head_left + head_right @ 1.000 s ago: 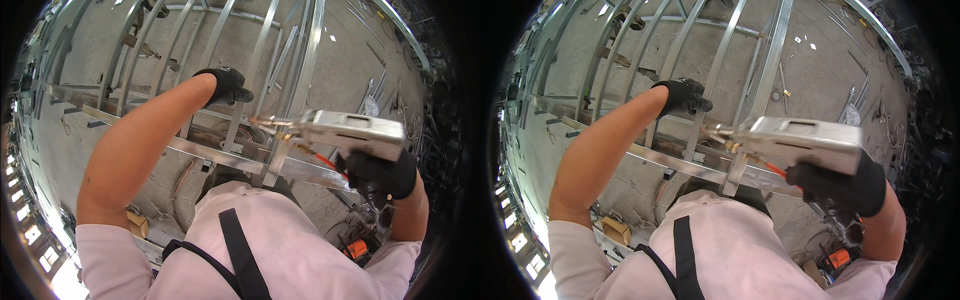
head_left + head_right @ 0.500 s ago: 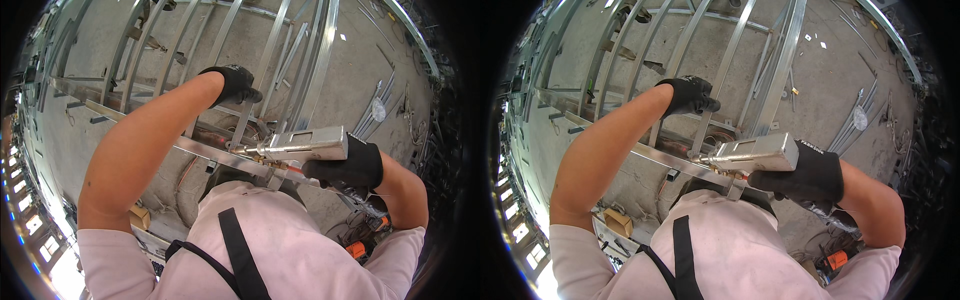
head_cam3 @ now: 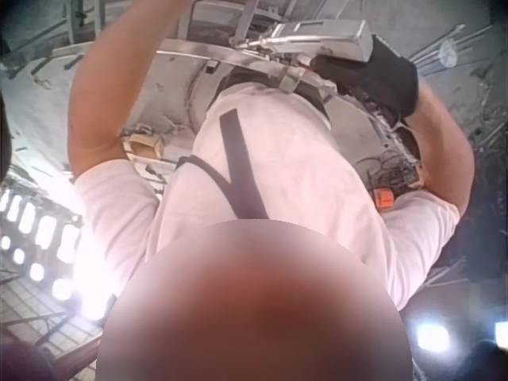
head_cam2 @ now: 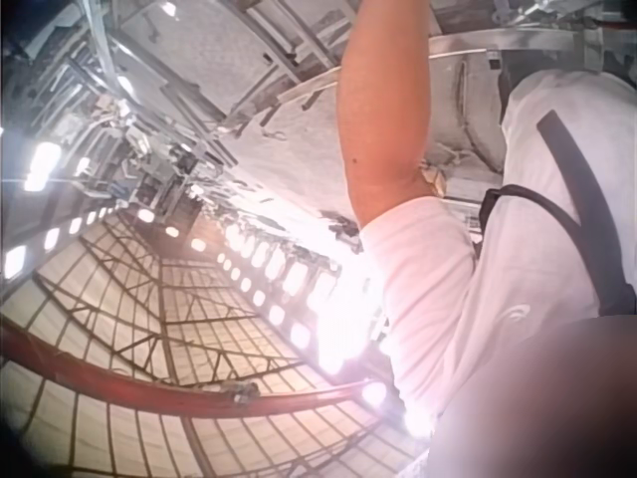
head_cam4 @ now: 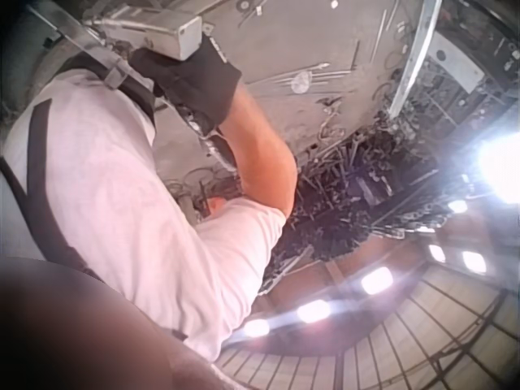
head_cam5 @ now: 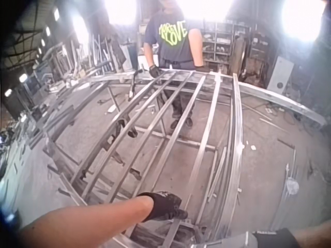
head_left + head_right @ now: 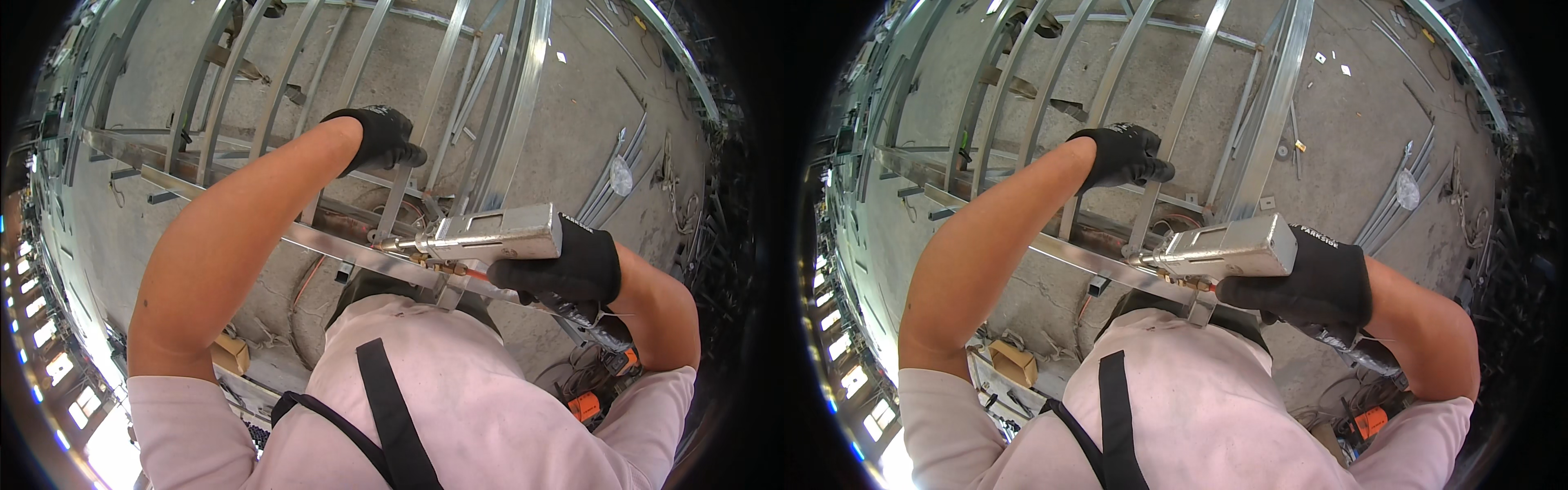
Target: The person welds a metal frame using a handheld welding torch, creating bright sparks at the joints. They repeatedly position and tack weld metal bars to assemble the structure.
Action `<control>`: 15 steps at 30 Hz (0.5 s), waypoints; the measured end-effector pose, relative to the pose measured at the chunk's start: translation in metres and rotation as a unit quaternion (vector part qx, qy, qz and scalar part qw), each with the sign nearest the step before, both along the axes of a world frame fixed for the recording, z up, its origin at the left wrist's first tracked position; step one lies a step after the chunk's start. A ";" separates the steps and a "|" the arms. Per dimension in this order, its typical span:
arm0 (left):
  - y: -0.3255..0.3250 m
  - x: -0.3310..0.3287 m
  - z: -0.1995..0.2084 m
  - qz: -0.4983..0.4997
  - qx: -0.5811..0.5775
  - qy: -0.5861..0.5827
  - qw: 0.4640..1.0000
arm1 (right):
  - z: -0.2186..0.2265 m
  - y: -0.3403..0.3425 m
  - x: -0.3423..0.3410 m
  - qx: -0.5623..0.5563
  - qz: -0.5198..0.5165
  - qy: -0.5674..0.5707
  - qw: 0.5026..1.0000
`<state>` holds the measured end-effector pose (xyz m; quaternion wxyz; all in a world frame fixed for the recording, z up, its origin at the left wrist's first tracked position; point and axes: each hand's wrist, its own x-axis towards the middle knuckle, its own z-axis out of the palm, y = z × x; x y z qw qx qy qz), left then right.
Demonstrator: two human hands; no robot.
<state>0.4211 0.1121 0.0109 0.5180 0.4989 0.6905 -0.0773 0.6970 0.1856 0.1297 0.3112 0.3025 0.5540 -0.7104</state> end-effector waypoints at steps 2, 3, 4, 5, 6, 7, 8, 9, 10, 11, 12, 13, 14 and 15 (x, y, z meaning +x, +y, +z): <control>0.000 0.000 0.000 -0.001 0.002 0.008 1.000 | 0.001 0.001 0.000 0.003 0.006 -0.011 1.000; -0.001 0.001 0.000 -0.005 0.005 0.012 1.000 | 0.001 0.000 0.000 -0.004 -0.001 -0.017 1.000; -0.001 0.001 -0.001 -0.006 0.013 0.016 1.000 | 0.001 0.000 0.000 -0.005 -0.003 -0.017 1.000; -0.002 0.000 -0.001 -0.010 0.022 0.018 1.000 | 0.001 0.000 0.000 0.001 0.001 -0.011 1.000; -0.003 0.000 -0.002 -0.017 0.034 0.022 0.999 | 0.002 0.000 0.000 -0.005 -0.008 -0.012 1.000; -0.003 0.000 -0.003 -0.009 0.029 0.011 0.999 | 0.002 -0.001 0.000 -0.005 -0.010 -0.009 1.000; -0.003 0.000 -0.004 -0.003 0.026 0.002 1.000 | 0.002 -0.001 0.001 0.002 -0.006 0.003 1.000; -0.003 0.000 -0.005 0.004 0.024 -0.007 1.000 | 0.001 -0.002 0.000 -0.004 -0.015 -0.003 1.000; -0.002 -0.001 -0.006 0.010 0.019 -0.011 1.000 | 0.001 -0.002 0.000 -0.003 -0.016 -0.001 1.000; -0.002 -0.001 -0.007 0.016 0.014 -0.015 1.000 | 0.001 -0.002 0.000 -0.002 -0.017 0.000 1.000; -0.002 -0.001 -0.007 0.022 0.009 -0.019 1.000 | 0.000 -0.002 0.000 -0.003 -0.014 -0.004 1.000; -0.001 -0.001 -0.007 0.018 0.009 -0.018 1.000 | 0.001 -0.002 0.000 -0.004 -0.011 -0.009 1.000; -0.001 -0.001 -0.007 0.014 0.008 -0.016 1.000 | 0.001 -0.001 0.000 -0.006 -0.007 -0.013 1.000; -0.001 -0.002 -0.007 0.010 0.008 -0.014 1.000 | 0.001 -0.001 0.000 -0.006 -0.007 -0.013 1.000</control>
